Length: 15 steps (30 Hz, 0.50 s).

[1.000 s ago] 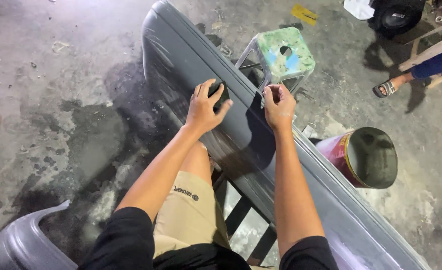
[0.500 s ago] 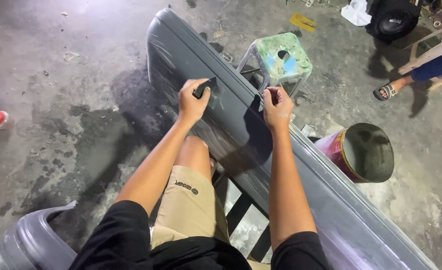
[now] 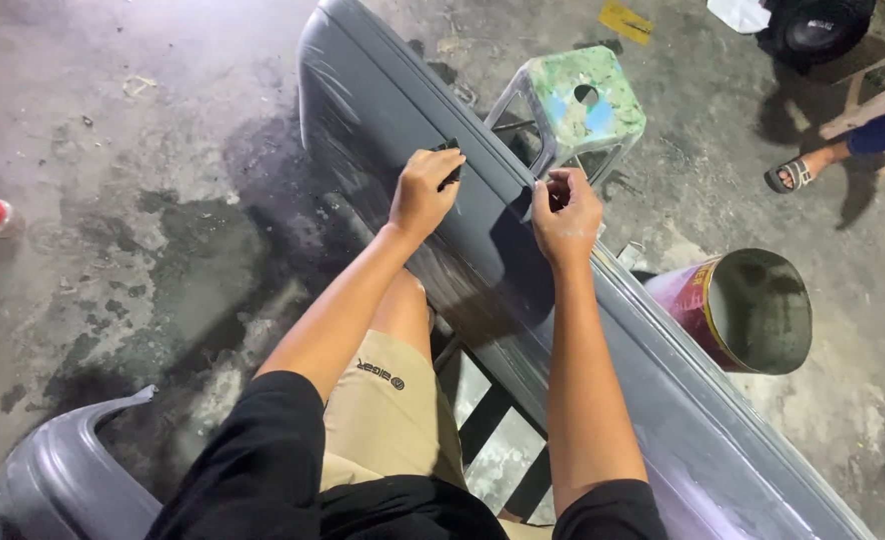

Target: Hand-sanding a car bumper using sandpaper and water to smooth the surface.

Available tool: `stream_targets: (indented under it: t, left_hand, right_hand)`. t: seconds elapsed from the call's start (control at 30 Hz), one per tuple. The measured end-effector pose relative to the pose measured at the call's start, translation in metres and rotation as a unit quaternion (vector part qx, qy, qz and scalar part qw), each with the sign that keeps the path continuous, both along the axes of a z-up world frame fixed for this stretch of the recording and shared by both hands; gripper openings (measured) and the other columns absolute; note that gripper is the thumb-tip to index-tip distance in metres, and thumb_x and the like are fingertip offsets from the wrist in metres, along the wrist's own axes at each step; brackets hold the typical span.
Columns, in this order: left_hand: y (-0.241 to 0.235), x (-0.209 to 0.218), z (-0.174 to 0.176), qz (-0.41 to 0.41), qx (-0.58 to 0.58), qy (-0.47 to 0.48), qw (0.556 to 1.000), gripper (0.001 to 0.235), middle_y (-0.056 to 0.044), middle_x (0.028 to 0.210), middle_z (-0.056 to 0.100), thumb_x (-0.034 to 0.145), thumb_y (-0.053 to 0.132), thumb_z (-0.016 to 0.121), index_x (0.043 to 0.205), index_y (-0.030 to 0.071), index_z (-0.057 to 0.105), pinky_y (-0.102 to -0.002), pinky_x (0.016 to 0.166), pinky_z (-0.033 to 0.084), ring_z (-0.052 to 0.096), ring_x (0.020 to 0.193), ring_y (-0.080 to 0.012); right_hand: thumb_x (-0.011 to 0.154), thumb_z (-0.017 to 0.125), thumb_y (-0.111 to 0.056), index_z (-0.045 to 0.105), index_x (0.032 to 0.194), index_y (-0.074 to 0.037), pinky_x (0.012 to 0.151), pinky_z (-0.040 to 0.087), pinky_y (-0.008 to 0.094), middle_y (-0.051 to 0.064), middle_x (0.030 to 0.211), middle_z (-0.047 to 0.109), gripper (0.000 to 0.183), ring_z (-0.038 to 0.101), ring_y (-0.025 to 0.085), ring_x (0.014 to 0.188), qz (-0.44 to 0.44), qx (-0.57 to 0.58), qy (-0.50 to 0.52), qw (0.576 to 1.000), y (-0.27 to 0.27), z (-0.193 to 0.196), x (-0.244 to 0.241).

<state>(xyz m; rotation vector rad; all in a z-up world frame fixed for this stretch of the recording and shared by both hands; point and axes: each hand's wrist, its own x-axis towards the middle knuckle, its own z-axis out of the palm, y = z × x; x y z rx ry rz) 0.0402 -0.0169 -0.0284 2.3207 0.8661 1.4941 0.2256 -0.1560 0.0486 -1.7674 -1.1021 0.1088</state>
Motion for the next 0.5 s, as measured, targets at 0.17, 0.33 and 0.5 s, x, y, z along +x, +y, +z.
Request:
stream_targets:
  t: [0.17, 0.33, 0.5]
  left_hand:
    - [-0.017, -0.021, 0.024, 0.004, 0.023, 0.084, 0.996, 0.03, 0.001, 0.123, 0.07, 0.09, 0.038, 0.08, 0.114, 0.021, 0.077, -0.058, 0.111, 0.036, 0.054, 0.131, -0.0278]
    - [-0.03, -0.033, 0.024, -0.005, 0.085, 0.219, 0.972, 0.061, -0.008, 0.156, 0.049, 0.098, 0.053, 0.062, 0.149, 0.018, 0.055, -0.049, 0.106, 0.04, 0.045, 0.143, -0.0287]
    - [-0.069, -0.006, 0.021, 0.029, 0.029, 0.179, 0.983, 0.05, -0.01, 0.157, 0.049, 0.101, 0.027, 0.059, 0.149, 0.013, 0.055, -0.054, 0.094, 0.051, 0.048, 0.139, -0.0346]
  right_hand:
    - [0.09, 0.077, -0.013, 0.07, 0.104, -0.008, 0.064, 0.06, 0.038, 0.016, 0.084, 0.073, 0.016, 0.072, 0.033, 0.074, 0.008, 0.006, -0.005, 1.0, 0.001, 0.0, -0.001]
    - [0.089, 0.08, -0.022, 0.071, 0.105, -0.01, 0.069, 0.059, 0.042, 0.013, 0.084, 0.073, 0.022, 0.072, 0.035, 0.08, 0.001, -0.007, -0.037, 0.999, 0.001, 0.0, -0.003]
    - [0.089, 0.08, -0.025, 0.072, 0.106, -0.013, 0.071, 0.059, 0.041, 0.012, 0.085, 0.074, 0.022, 0.072, 0.033, 0.081, -0.01, -0.004, -0.04, 0.999, 0.006, -0.008, 0.002]
